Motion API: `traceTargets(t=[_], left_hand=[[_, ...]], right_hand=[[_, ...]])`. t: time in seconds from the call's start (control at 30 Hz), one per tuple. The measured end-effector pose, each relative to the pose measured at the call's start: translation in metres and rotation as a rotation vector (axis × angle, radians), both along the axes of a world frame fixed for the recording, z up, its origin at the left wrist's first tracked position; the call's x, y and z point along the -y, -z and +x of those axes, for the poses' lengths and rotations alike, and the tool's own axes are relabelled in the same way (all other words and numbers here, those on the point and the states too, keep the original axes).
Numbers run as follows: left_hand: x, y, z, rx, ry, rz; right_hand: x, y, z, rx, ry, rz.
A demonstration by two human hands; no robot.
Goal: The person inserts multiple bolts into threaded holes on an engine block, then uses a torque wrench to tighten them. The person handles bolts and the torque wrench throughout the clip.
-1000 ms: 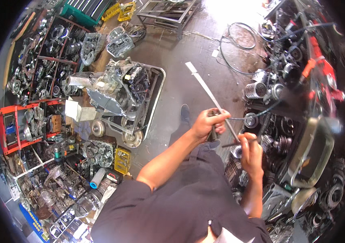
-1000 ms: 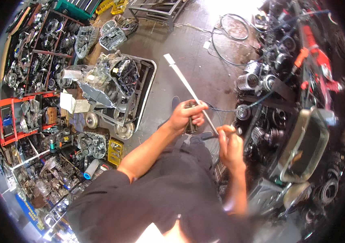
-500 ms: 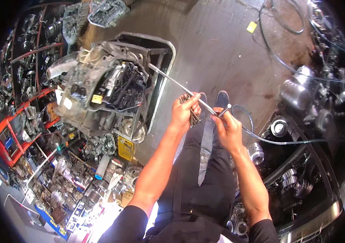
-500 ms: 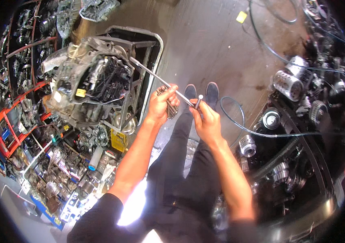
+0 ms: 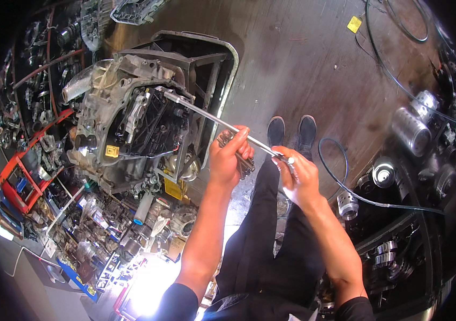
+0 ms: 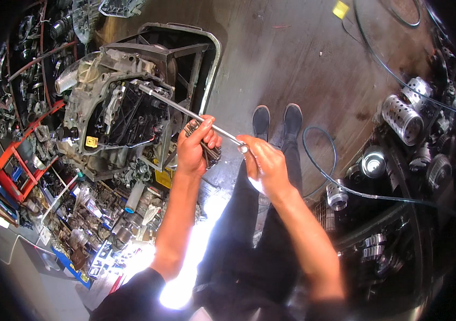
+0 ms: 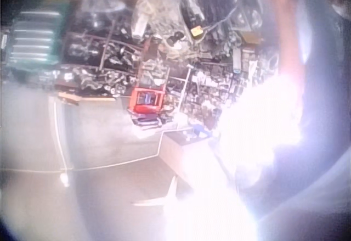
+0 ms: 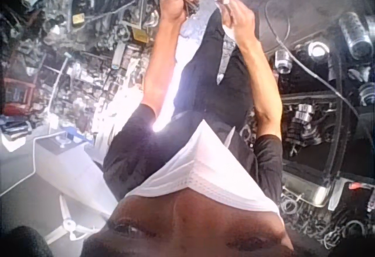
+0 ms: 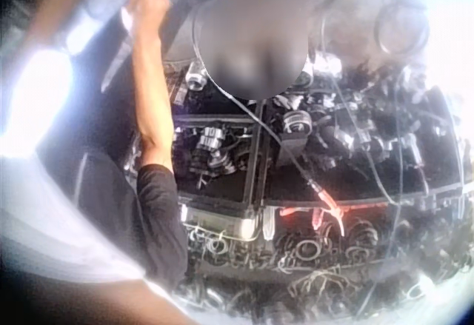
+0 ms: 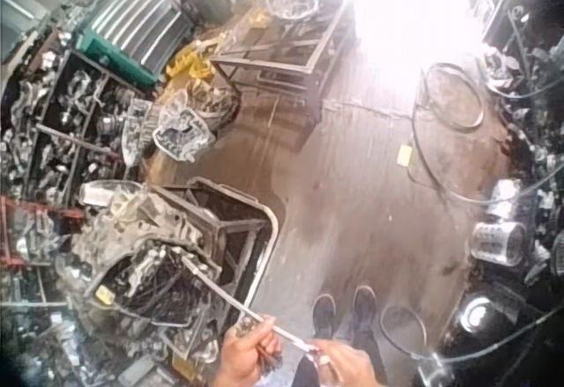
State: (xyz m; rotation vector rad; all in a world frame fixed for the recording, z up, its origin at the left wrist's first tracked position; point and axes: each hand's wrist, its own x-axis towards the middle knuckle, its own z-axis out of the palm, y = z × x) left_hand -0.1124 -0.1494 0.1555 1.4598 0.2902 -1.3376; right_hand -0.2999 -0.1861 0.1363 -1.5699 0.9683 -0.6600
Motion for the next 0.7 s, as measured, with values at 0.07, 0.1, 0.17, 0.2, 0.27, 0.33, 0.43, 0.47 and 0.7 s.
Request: traceTargets(t=[0.07, 0.1, 0.17, 0.2, 0.27, 0.33, 0.43, 0.47, 0.7], left_hand=[[-0.002, -0.001, 0.004, 0.02, 0.009, 0.022], [-0.002, -0.002, 0.006, 0.04, 0.017, 0.017], [-0.004, -0.004, 0.011, 0.046, 0.034, 0.02], [-0.004, -0.004, 0.014, 0.049, 0.041, 0.008], [-0.004, -0.004, 0.017, 0.032, 0.03, -0.002], [-0.006, -0.004, 0.017, 0.005, 0.013, -0.031], [-0.008, -0.005, 0.016, -0.049, -0.029, -0.084], [-0.009, -0.004, 0.014, -0.096, -0.043, -0.091], [-0.008, -0.007, -0.001, -0.111, -0.071, -0.086]], right_hand=[[0.001, 0.0, 0.005, 0.019, 0.004, -0.008], [0.002, 0.0, 0.008, 0.022, -0.013, -0.014], [0.004, -0.001, 0.012, 0.037, -0.017, -0.04], [0.005, -0.003, 0.014, 0.063, -0.027, -0.06], [0.008, -0.009, 0.016, 0.047, -0.036, -0.111], [0.009, -0.019, 0.017, 0.027, -0.01, 0.133], [0.011, -0.03, 0.02, 0.149, 0.164, 1.093], [0.014, -0.031, 0.02, 0.283, 0.223, 1.253], [0.011, -0.034, 0.011, 0.052, 0.283, 1.005]])
